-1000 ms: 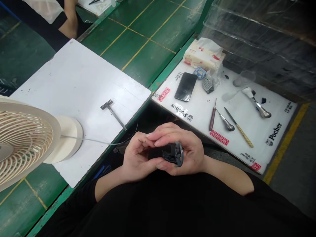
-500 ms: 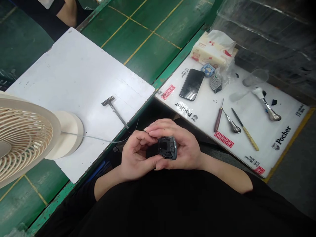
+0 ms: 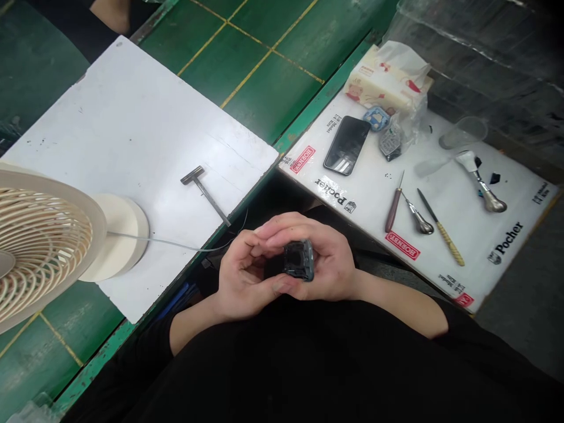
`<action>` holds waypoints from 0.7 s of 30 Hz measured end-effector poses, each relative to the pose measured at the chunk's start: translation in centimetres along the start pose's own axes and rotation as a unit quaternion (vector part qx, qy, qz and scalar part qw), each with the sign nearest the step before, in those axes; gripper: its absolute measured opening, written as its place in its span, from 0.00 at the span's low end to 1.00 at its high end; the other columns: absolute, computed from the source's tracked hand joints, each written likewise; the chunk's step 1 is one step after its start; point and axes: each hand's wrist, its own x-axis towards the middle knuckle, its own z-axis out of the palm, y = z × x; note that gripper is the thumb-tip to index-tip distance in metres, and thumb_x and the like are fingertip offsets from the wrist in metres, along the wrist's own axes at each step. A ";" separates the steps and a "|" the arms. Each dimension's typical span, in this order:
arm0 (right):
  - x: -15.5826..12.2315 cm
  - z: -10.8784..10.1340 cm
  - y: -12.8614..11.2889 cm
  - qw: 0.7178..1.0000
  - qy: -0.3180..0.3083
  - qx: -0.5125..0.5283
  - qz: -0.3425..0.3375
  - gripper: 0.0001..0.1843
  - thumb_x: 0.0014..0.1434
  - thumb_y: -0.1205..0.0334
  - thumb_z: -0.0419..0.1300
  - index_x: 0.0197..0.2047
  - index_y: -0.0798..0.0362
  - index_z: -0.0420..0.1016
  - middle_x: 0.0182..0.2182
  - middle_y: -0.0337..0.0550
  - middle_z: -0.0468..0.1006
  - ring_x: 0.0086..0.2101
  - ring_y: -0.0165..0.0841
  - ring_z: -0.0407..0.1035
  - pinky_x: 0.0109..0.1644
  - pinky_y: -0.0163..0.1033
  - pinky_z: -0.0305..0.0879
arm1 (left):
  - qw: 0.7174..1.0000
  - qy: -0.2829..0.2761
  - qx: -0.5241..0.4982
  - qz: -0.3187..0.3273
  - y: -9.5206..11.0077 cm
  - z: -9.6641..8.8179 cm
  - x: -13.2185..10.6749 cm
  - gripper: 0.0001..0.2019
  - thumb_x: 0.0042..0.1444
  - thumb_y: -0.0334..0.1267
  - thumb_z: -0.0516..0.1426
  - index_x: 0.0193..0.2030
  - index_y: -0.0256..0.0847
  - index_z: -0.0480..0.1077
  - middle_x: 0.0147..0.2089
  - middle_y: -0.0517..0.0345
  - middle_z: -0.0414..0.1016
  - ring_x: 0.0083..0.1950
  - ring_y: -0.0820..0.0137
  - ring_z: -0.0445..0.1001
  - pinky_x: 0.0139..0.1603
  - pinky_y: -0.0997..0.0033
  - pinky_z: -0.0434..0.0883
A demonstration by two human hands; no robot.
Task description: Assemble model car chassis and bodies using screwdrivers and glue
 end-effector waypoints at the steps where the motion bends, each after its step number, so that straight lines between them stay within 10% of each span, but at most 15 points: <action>1: 0.0 -0.1 0.0 1.000 -0.009 0.002 0.022 0.28 0.65 0.48 0.84 0.64 0.44 0.87 0.60 0.51 0.90 0.61 0.48 0.84 0.70 0.57 0.82 | 1.000 0.003 -0.009 -0.002 0.0 -0.2 0.0 0.22 0.61 0.34 0.80 0.57 0.48 0.78 0.53 0.57 0.92 0.53 0.62 0.93 0.58 0.61 0.89; 7: -0.4 -1.6 0.2 0.989 -0.015 0.007 0.148 0.48 0.64 0.30 0.79 0.80 0.39 0.77 0.76 0.51 0.78 0.75 0.53 0.71 0.79 0.59 0.73 | 0.997 0.032 0.005 -0.073 0.2 -1.2 0.1 0.29 0.61 0.35 0.81 0.66 0.48 0.80 0.63 0.49 0.92 0.64 0.53 0.91 0.66 0.54 0.89; 16: 1.0 -3.4 -1.3 0.986 -0.013 -0.112 0.127 0.18 0.78 0.52 0.72 0.68 0.35 0.88 0.62 0.45 0.86 0.62 0.44 0.80 0.68 0.51 0.79 | 0.990 0.080 0.036 -0.114 1.8 -2.0 0.4 0.34 0.54 0.29 0.83 0.66 0.46 0.84 0.60 0.50 0.93 0.62 0.57 0.91 0.68 0.60 0.87; 21: 2.0 -3.0 -1.4 0.986 -0.003 -0.077 0.148 0.07 0.75 0.52 0.75 0.53 0.40 0.94 0.47 0.45 0.86 0.46 0.39 0.81 0.50 0.45 0.81 | 0.971 -0.007 -0.087 -0.223 2.9 -3.1 0.3 0.26 0.64 0.41 0.79 0.66 0.43 0.83 0.54 0.44 0.94 0.52 0.52 0.95 0.51 0.61 0.92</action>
